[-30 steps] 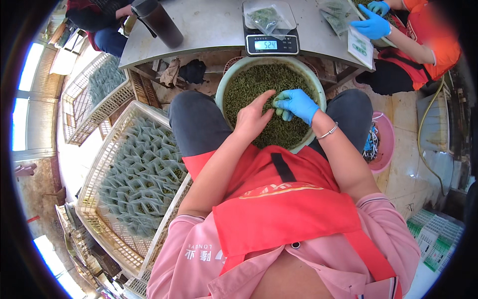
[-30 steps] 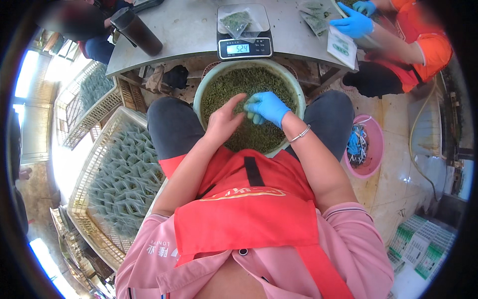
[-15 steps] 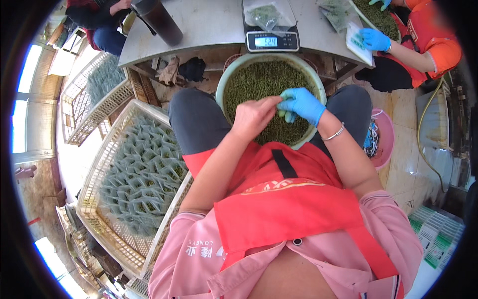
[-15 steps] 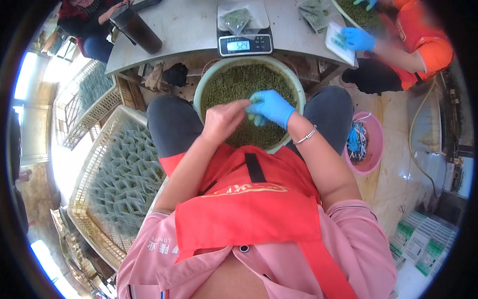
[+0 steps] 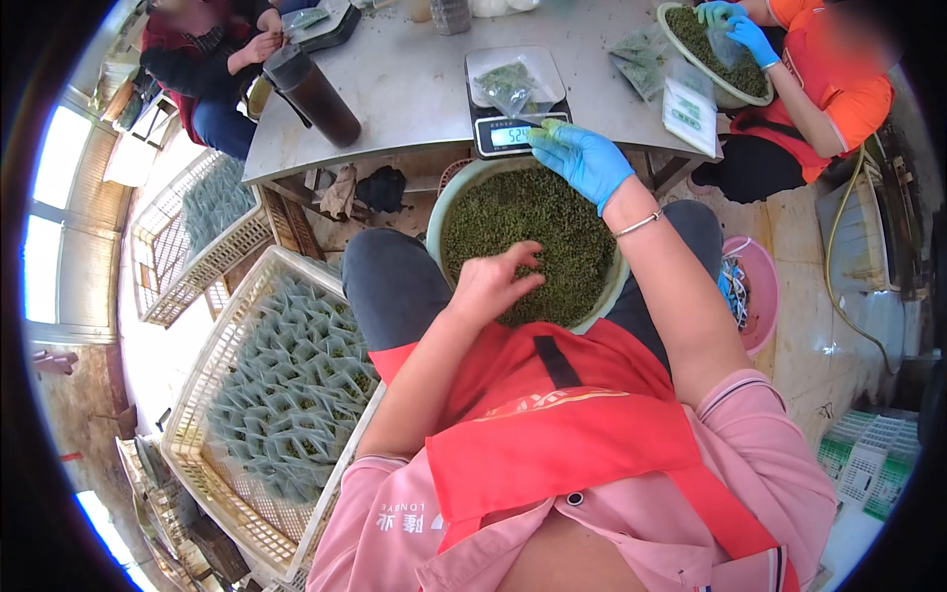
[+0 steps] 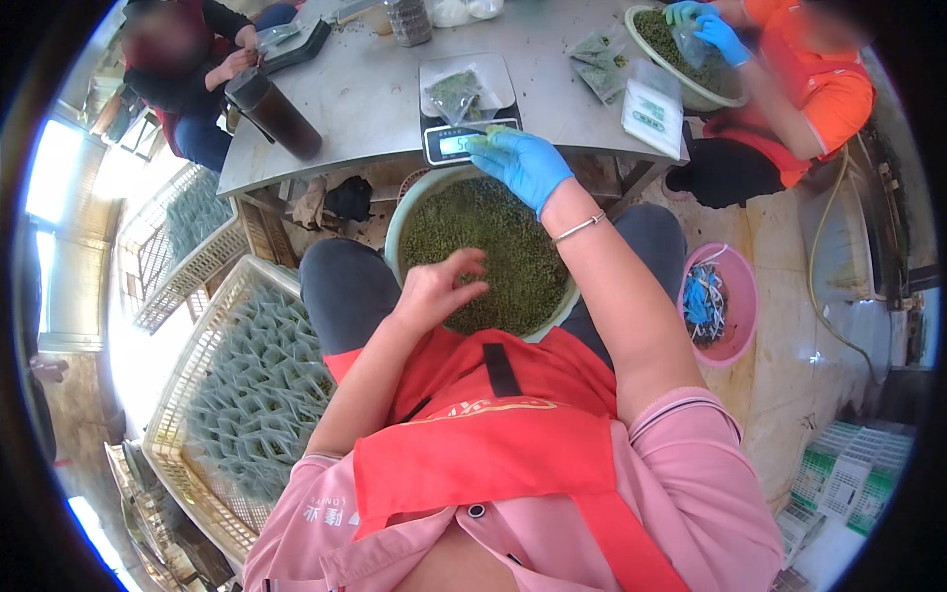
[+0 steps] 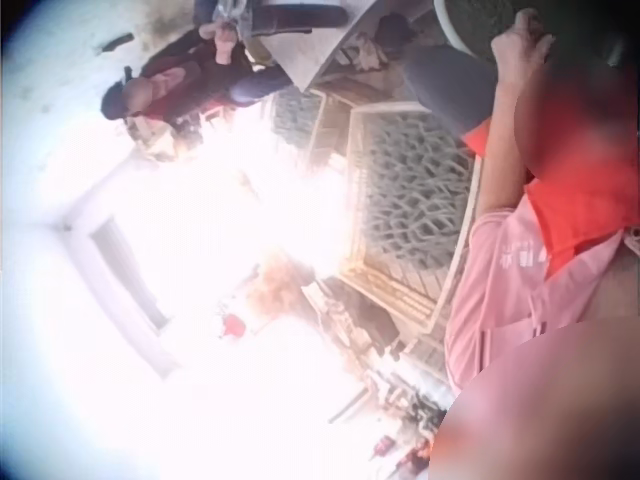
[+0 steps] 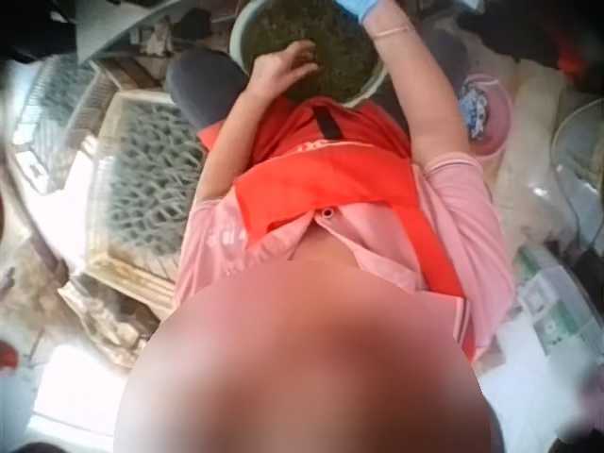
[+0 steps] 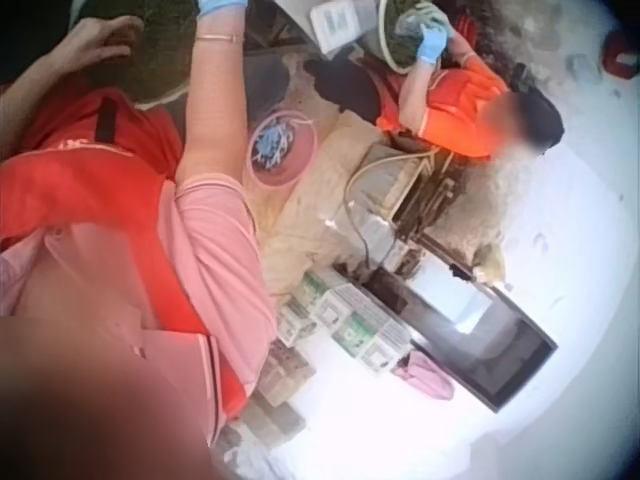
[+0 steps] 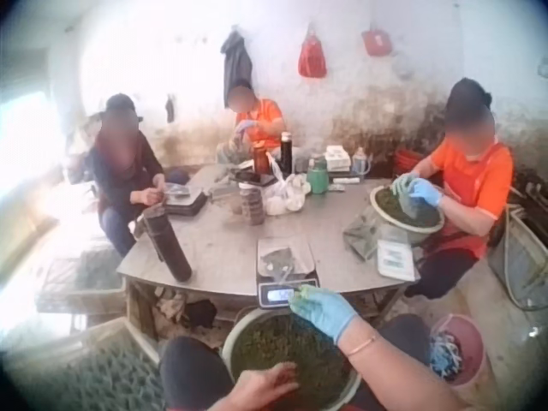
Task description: The person scoops green tea leaves from a bowl on their lap into small plastic bags, weighs each bag on a digital scale, and places the filled bags into a crate. The process is repeated continuously.
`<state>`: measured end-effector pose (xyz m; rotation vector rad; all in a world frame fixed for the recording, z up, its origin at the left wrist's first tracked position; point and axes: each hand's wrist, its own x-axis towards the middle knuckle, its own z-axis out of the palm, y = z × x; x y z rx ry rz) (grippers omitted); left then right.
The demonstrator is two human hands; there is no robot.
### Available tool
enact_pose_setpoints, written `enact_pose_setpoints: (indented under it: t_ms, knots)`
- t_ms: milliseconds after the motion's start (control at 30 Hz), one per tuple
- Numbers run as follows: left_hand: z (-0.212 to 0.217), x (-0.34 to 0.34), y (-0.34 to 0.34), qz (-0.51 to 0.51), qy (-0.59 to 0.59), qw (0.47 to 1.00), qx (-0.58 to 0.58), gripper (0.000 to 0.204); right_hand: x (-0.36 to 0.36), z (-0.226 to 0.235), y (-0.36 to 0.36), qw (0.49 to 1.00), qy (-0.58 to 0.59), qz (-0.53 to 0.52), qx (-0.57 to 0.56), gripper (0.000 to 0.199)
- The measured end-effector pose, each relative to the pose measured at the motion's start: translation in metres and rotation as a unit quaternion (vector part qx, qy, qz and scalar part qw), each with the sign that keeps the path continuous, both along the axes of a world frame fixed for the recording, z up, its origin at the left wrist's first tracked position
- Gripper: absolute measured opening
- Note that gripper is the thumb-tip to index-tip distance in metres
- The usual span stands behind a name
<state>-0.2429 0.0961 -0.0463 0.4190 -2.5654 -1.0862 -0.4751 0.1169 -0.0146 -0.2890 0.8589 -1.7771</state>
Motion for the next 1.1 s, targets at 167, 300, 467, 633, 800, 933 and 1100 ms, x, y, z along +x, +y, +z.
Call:
enact_pose_setpoints:
  t_ms: [167, 300, 467, 633, 800, 933, 1100]
  knots:
    - [0.020, 0.009, -0.036, 0.027, 0.017, 0.996, -0.085, 0.034, 0.019, -0.026, 0.035, 0.972, 0.171, -0.018, 0.160, 0.023]
    - [0.027, 0.002, -0.105, 0.215, 0.027, 0.974, 0.059, 0.026, 0.033, -0.032, 0.041, 0.889, 0.420, -0.111, 0.147, 0.026]
    - [-0.001, -0.002, -0.157, 0.372, 0.089, 0.923, 0.040, 0.028, 0.024, -0.020, 0.020, 0.789, 0.586, -0.178, 0.053, 0.031]
    - [-0.003, -0.021, -0.133, 0.303, 0.089, 0.946, -0.077, 0.023, 0.011, -0.019, -0.015, 0.626, 0.752, -0.202, 0.053, 0.034]
    - [-0.003, -0.025, -0.132, 0.303, 0.077, 0.945, -0.099, 0.020, -0.001, -0.013, -0.060, 0.492, 0.843, -0.096, 0.196, 0.027]
    - [0.001, -0.033, -0.133, 0.334, 0.058, 0.926, -0.165, 0.031, 0.002, 0.008, -0.078, 0.442, 0.877, -0.038, 0.187, 0.025]
    - [-0.005, -0.037, -0.144, 0.352, 0.016, 0.909, -0.224, 0.045, 0.073, 0.036, -0.074, 0.395, 0.914, 0.058, 0.067, 0.020]
